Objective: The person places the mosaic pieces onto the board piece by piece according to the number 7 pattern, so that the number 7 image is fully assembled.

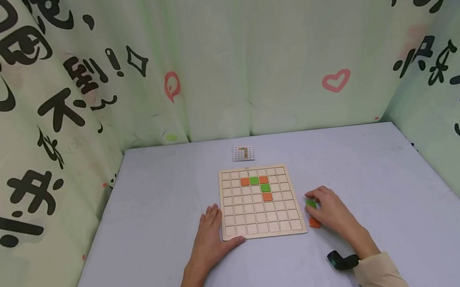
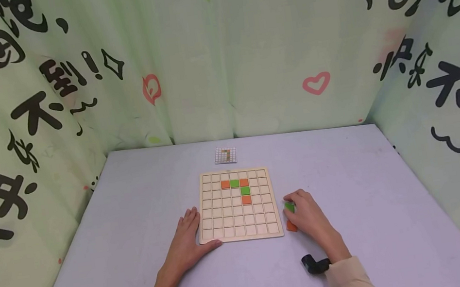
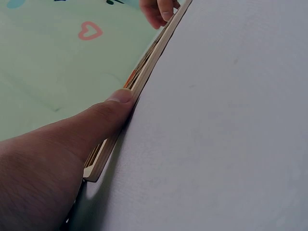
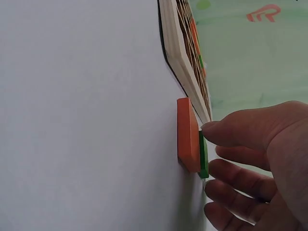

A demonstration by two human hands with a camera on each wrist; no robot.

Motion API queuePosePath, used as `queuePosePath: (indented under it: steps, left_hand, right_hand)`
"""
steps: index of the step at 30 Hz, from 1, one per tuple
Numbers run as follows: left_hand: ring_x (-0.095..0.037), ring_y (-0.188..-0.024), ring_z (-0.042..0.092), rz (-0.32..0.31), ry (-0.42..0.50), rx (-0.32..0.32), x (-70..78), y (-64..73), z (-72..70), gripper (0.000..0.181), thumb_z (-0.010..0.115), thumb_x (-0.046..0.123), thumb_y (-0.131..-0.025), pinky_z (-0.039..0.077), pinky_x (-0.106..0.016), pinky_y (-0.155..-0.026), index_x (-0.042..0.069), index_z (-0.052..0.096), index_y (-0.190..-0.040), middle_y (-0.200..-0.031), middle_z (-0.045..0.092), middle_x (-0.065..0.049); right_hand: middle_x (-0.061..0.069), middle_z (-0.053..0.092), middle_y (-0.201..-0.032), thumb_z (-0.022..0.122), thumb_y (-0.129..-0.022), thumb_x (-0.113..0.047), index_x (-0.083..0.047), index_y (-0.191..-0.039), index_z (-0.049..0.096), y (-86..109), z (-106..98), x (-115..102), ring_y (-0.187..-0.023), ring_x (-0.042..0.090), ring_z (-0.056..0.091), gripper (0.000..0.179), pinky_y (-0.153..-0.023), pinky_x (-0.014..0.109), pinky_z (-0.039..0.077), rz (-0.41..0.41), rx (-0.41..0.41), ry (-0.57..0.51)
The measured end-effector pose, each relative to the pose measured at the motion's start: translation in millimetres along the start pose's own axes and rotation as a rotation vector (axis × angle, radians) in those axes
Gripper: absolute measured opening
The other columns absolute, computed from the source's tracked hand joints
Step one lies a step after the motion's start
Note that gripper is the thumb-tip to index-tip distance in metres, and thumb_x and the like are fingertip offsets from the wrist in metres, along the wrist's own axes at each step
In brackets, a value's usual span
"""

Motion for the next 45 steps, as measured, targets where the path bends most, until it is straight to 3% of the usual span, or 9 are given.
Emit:
queuePosePath:
  steps: [15,38,45]
  left_hand:
    - [-0.032,-0.155,0.024,-0.004,0.007,-0.002,0.2,0.4,-0.3,0.105,0.074,0.065,-0.078,0.020,-0.047,-0.129,-0.001,0.038,-0.152,-0.163,0.032,-0.017]
    - [-0.034,-0.153,0.026,0.005,0.016,0.010,0.3,0.5,0.2,0.104,0.076,0.061,-0.078,0.023,-0.049,-0.128,-0.002,0.040,-0.151,-0.162,0.034,-0.019]
    - [-0.031,-0.155,0.024,-0.008,0.016,-0.001,-0.2,0.1,-0.1,0.105,0.074,0.064,-0.078,0.020,-0.047,-0.129,0.000,0.038,-0.153,-0.163,0.032,-0.017]
  right_hand:
    - [0.015,0.063,-0.108,0.071,-0.090,-0.013,0.001,-0.114,0.071,2.8,-1.8,9.3,-0.093,0.025,0.056,0.028,-0.079,0.041,0.052,-0.017,-0.008,0.029]
    - [0.017,0.060,-0.110,0.070,-0.092,-0.012,0.004,-0.119,0.066,1.9,0.3,10.1,-0.096,0.026,0.056,0.032,-0.082,0.042,0.054,0.028,-0.075,0.006]
    - [0.012,0.061,-0.101,0.071,-0.091,-0.011,0.001,-0.114,0.064,0.0,-0.1,10.0,-0.089,0.022,0.054,0.026,-0.074,0.034,0.050,0.033,-0.073,-0.022]
Point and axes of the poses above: each hand's wrist, its own y-axis away from the middle knuckle, its own z-axis out of the palm, x = y × z, the point moved 6 cm from there along -y, towards the middle knuckle
